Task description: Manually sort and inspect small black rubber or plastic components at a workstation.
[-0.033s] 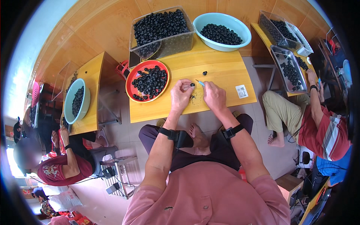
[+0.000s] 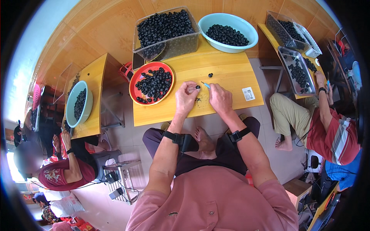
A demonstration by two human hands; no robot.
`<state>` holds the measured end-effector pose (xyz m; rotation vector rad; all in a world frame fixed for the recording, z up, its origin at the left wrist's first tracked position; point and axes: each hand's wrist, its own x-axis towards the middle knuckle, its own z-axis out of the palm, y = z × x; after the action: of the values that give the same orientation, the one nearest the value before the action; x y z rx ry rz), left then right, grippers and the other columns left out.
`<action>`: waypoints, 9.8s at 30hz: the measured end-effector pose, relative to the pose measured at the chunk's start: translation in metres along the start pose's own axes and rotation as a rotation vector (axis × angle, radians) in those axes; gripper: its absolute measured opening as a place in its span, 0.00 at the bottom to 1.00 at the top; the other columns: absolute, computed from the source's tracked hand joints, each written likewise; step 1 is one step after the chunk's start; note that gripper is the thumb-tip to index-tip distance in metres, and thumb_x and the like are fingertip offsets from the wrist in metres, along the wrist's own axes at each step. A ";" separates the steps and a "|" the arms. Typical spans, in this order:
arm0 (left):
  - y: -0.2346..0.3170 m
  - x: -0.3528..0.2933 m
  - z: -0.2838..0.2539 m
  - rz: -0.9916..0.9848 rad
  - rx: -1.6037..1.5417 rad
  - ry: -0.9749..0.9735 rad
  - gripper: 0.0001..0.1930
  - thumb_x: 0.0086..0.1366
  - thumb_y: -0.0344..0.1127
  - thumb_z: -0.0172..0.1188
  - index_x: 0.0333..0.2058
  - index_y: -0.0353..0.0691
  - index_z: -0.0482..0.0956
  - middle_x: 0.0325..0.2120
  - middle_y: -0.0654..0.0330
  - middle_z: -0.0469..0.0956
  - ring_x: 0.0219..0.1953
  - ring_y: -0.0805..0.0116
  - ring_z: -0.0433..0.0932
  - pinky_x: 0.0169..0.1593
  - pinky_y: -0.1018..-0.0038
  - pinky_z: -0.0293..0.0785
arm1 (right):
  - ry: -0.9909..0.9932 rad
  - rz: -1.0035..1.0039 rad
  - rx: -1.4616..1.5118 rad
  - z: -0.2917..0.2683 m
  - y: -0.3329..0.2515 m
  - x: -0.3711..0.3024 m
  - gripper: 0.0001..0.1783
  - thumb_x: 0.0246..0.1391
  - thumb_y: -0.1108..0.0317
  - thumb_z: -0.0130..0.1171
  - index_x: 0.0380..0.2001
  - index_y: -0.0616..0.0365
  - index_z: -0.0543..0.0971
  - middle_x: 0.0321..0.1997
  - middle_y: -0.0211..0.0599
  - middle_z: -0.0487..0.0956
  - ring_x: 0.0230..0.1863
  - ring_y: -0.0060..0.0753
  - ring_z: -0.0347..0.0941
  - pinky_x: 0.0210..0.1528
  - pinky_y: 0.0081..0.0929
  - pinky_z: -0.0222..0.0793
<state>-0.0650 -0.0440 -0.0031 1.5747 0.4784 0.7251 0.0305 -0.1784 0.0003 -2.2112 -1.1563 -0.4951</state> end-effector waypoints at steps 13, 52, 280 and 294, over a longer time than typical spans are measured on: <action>0.010 -0.002 0.003 0.085 0.235 -0.075 0.16 0.56 0.21 0.67 0.44 0.32 0.79 0.35 0.58 0.83 0.35 0.78 0.81 0.42 0.79 0.79 | 0.015 0.041 0.402 -0.015 -0.007 0.011 0.06 0.52 0.73 0.64 0.35 0.58 0.81 0.34 0.44 0.82 0.34 0.51 0.79 0.36 0.40 0.75; 0.012 -0.002 0.005 0.095 0.255 -0.086 0.13 0.57 0.24 0.67 0.42 0.34 0.80 0.32 0.57 0.83 0.32 0.72 0.82 0.40 0.75 0.79 | -0.224 0.280 0.524 -0.009 0.006 0.024 0.12 0.55 0.63 0.61 0.30 0.62 0.81 0.28 0.53 0.80 0.32 0.57 0.79 0.37 0.46 0.73; 0.008 -0.029 -0.123 0.086 0.546 0.452 0.05 0.63 0.27 0.60 0.35 0.33 0.81 0.31 0.50 0.80 0.30 0.57 0.79 0.37 0.65 0.75 | 0.033 0.600 -0.131 -0.121 0.156 0.266 0.17 0.54 0.66 0.56 0.41 0.69 0.76 0.37 0.66 0.82 0.39 0.67 0.80 0.46 0.50 0.78; 0.003 -0.033 -0.127 0.091 0.565 0.469 0.05 0.64 0.28 0.59 0.36 0.34 0.82 0.30 0.49 0.80 0.30 0.55 0.81 0.37 0.65 0.77 | 0.333 0.345 -0.213 -0.122 0.153 0.250 0.16 0.51 0.75 0.57 0.44 0.66 0.70 0.34 0.67 0.80 0.36 0.66 0.80 0.39 0.52 0.79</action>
<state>-0.1767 0.0247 -0.0023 1.9569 1.0300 1.1029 0.2894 -0.1736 0.1834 -2.3271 -0.5566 -0.8277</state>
